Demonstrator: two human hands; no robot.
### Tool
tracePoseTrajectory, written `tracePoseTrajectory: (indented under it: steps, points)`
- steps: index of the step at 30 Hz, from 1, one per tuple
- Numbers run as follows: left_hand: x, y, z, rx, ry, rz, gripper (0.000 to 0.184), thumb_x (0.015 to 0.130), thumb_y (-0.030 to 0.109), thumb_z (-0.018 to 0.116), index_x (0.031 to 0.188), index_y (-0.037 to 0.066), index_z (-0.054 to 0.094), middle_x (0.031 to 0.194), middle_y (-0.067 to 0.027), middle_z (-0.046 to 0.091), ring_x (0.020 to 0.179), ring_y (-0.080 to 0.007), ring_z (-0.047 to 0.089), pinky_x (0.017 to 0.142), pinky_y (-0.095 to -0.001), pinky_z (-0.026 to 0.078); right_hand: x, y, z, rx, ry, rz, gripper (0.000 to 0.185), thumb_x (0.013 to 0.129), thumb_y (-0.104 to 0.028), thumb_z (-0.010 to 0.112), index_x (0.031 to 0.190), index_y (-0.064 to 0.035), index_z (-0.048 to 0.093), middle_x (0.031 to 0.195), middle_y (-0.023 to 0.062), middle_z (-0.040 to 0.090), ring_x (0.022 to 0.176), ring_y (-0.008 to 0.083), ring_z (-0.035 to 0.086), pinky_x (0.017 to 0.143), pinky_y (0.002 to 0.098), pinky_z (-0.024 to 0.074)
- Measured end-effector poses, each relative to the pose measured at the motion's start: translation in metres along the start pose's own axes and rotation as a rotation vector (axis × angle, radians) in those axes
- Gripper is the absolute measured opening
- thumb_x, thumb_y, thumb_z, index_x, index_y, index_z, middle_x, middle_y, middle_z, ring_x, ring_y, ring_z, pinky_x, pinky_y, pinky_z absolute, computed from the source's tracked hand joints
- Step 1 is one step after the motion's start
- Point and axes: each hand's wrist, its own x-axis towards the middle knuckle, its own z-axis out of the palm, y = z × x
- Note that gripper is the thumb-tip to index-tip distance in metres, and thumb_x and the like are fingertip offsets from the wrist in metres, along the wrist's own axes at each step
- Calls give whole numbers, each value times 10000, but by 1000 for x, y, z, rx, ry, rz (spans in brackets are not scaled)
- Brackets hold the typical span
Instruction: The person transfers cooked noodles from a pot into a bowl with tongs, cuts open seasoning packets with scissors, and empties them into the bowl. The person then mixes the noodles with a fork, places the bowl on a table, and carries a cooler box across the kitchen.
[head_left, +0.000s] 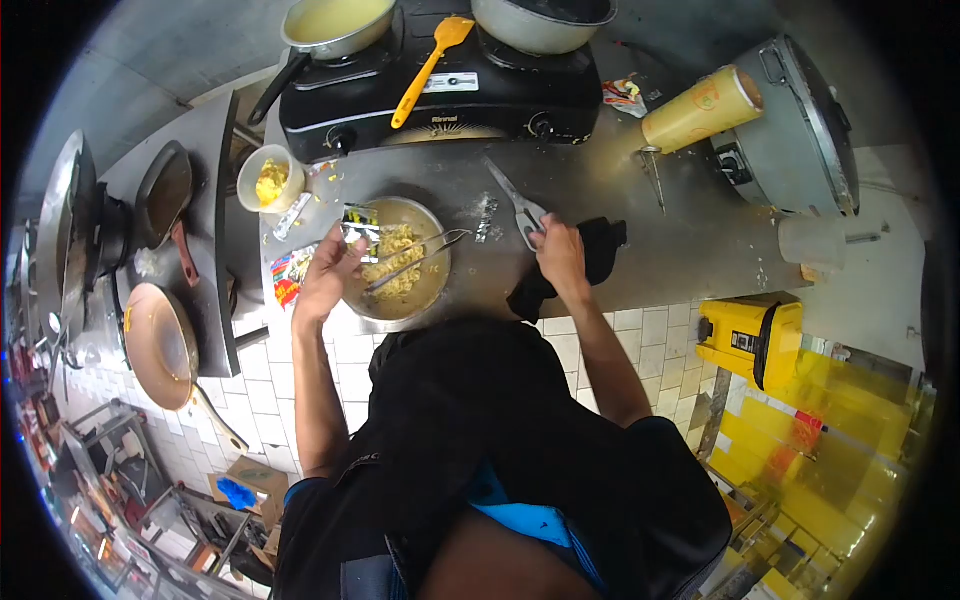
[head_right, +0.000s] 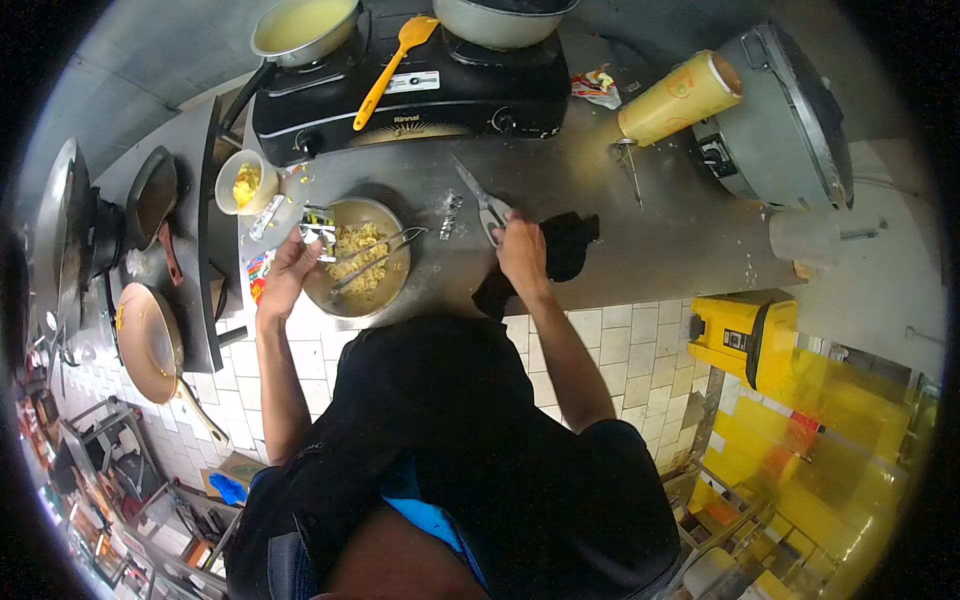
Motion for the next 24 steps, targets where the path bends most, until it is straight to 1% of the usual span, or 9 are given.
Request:
tracePoseTrajectory:
  steps: [3,5,6,9,11,14,18,20,24]
  points:
    - [2,-12,-26,279,-18,-25,249,989,217,541,1167,50,591,917,-38,644,752,-144,576,676,-282,459,24,8,4,-41,-23,-40,153,840,-132,676,903,7,660,764,239,659,767,399,670,684,473,523]
    - [-3,-9,-15,1053,100,341,216,948,162,557,1097,21,628,915,-156,665,812,-316,618,707,-385,479,34,-7,-3,-112,-109,15,157,842,-123,673,943,-4,663,788,224,670,771,399,672,687,464,529]
    - [-5,1,-5,1023,72,388,174,899,143,583,988,23,672,948,-216,670,967,-423,600,818,-464,484,38,-25,-7,26,-70,-55,167,846,-133,681,968,-19,669,821,198,684,745,379,676,678,445,525]
    - [-5,-14,6,912,75,410,200,897,144,586,1017,24,692,995,-202,679,969,-408,611,841,-448,493,35,-104,-20,381,-236,-210,193,837,-158,707,992,-44,693,884,148,709,753,317,696,700,405,526]
    - [-4,-9,15,912,101,435,215,890,142,602,1047,33,701,1019,-206,677,967,-412,614,873,-444,491,27,-132,17,589,-110,-526,216,827,-142,713,1027,-63,700,946,136,714,875,295,689,775,386,527]
    - [-1,-8,20,899,79,518,201,875,132,626,1036,37,701,977,-197,685,921,-399,630,831,-437,505,26,-140,50,401,-242,-615,253,811,-123,725,1056,-70,695,1055,137,697,1004,293,654,872,387,511]
    - [-4,-5,21,822,216,416,203,863,125,646,1044,50,698,916,-188,685,855,-387,640,735,-432,512,30,-153,42,388,-448,-442,240,818,-124,718,1050,-67,700,1067,141,693,1007,311,646,892,397,501]
    - [-4,-8,21,819,226,431,210,859,125,652,1050,50,695,897,-190,681,839,-385,639,710,-436,509,25,-154,48,529,-160,-576,214,830,-49,678,1044,-34,682,932,160,702,871,333,669,846,413,492]
    - [-1,-10,25,832,261,474,228,830,111,679,1049,49,693,842,-188,669,810,-381,635,714,-441,497,27,-148,58,467,-253,-588,206,840,-77,682,1044,-52,687,876,150,706,860,337,664,846,414,492]
